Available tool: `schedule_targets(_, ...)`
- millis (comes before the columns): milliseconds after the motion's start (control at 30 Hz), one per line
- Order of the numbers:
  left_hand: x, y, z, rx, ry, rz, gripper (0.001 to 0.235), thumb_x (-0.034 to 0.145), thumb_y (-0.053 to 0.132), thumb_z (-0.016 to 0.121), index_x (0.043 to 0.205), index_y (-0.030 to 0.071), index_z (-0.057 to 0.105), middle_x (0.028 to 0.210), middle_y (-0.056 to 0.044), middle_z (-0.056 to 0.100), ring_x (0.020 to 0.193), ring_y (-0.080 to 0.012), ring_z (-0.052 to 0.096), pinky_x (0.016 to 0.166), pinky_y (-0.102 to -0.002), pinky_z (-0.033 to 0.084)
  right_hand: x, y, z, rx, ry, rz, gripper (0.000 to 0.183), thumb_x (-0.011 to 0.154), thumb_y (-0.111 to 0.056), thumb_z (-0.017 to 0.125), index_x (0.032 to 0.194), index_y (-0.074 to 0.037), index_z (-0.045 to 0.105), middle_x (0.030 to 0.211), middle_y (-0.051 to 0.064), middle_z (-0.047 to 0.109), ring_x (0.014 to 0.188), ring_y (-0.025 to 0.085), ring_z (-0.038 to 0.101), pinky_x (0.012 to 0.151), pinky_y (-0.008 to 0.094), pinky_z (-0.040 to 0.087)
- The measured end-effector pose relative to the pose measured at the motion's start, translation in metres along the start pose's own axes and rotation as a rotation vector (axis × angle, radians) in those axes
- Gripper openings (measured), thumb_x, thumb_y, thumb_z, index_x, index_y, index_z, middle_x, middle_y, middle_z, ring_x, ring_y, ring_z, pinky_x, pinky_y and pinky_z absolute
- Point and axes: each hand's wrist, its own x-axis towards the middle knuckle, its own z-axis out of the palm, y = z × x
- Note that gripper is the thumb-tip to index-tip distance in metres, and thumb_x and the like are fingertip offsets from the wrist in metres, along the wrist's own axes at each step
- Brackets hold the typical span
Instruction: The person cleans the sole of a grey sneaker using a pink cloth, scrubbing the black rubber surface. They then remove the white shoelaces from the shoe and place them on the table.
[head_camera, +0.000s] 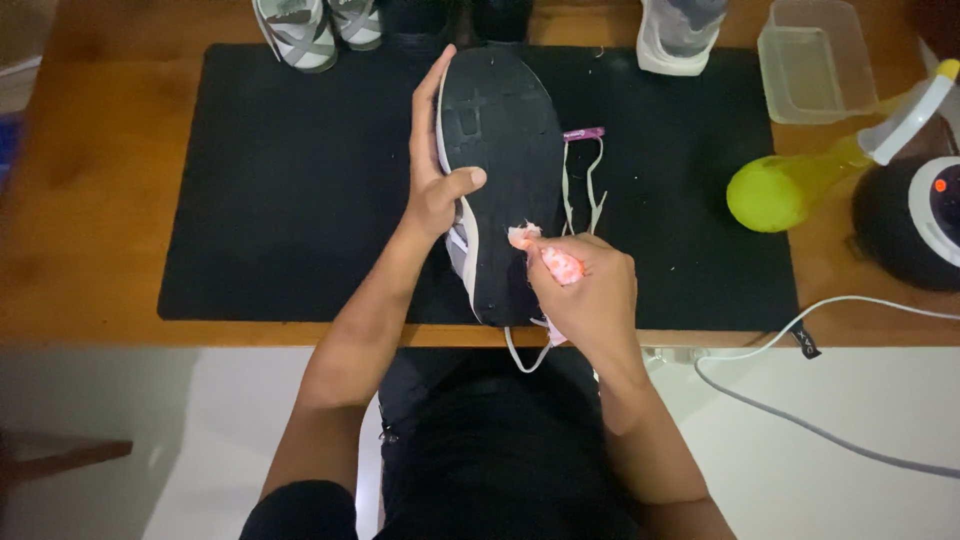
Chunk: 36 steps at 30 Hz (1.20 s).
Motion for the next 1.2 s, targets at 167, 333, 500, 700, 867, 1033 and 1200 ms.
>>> schedule_targets(167,-0.001,0.005,0.001,0.049,-0.030,0.049,0.098,0.091,0.056,0.075,0.164,0.012,0.029,0.171,-0.008,0.029,0.162,-0.0247,0.033,0.138,-0.047,0.031,-0.004,0.001,-0.014,0.015,-0.097,0.015,0.018,0.088,-0.023,0.075,0.102,-0.019,0.085,0.085,0.003,0.076,0.070,0.016,0.067,0.061,0.032,0.045)
schedule_targets(333,0.001,0.008,0.001,-0.007,-0.006,0.035,0.097,0.091,0.056,0.077,0.163,0.012,0.030,0.170,-0.007,0.030,0.158,-0.0240,0.038,0.135,-0.047,0.037,0.000,-0.010,-0.023,0.191,0.028,-0.264,0.016,0.091,-0.005,0.073,0.104,-0.011,0.081,0.082,0.005,0.074,0.073,0.014,0.065,0.069,0.029,0.051)
schedule_targets(500,-0.001,0.006,-0.001,0.012,-0.026,0.049,0.095,0.092,0.054,0.074,0.164,0.012,0.028,0.172,-0.009,0.028,0.162,-0.0254,0.032,0.137,-0.047,0.032,0.024,-0.004,-0.003,-0.233,0.211,-0.579,0.008,0.095,-0.024,0.084,0.097,-0.017,0.083,0.079,0.005,0.065,0.070,0.020,0.060,0.056,0.033,0.043)
schedule_targets(700,0.000,0.009,0.001,0.095,-0.035,0.030,0.092,0.094,0.058,0.071,0.164,0.017,0.028,0.172,-0.006,0.029,0.160,-0.0257,0.036,0.136,-0.047,0.034,0.029,0.001,-0.003,-0.209,0.157,-0.417,0.011,0.094,-0.025,0.082,0.099,-0.015,0.084,0.087,0.006,0.076,0.076,0.021,0.067,0.058,0.035,0.049)
schedule_targets(867,0.000,0.009,0.002,0.096,-0.035,0.008,0.094,0.093,0.056,0.073,0.164,0.015,0.028,0.171,-0.007,0.029,0.160,-0.0258,0.035,0.136,-0.047,0.032,0.024,0.007,-0.003,-0.207,0.175,-0.292,0.017,0.093,-0.027,0.081,0.099,-0.012,0.084,0.089,0.006,0.078,0.076,0.021,0.069,0.061,0.034,0.051)
schedule_targets(1033,0.001,0.008,0.003,0.098,-0.055,0.024,0.099,0.090,0.057,0.073,0.165,0.011,0.027,0.170,-0.010,0.031,0.159,-0.0243,0.034,0.137,-0.043,0.027,0.020,0.008,-0.005,-0.202,0.212,-0.215,0.012,0.093,-0.027,0.079,0.095,-0.016,0.083,0.083,0.006,0.071,0.071,0.022,0.066,0.060,0.038,0.046)
schedule_targets(1200,0.001,0.006,0.005,0.085,-0.026,0.021,0.092,0.093,0.054,0.073,0.164,0.016,0.030,0.171,-0.007,0.030,0.159,-0.0265,0.036,0.135,-0.048,0.034,0.013,0.002,-0.008,-0.104,0.130,-0.077,0.019,0.094,-0.028,0.077,0.101,-0.011,0.083,0.088,0.007,0.077,0.073,0.021,0.069,0.058,0.034,0.050)
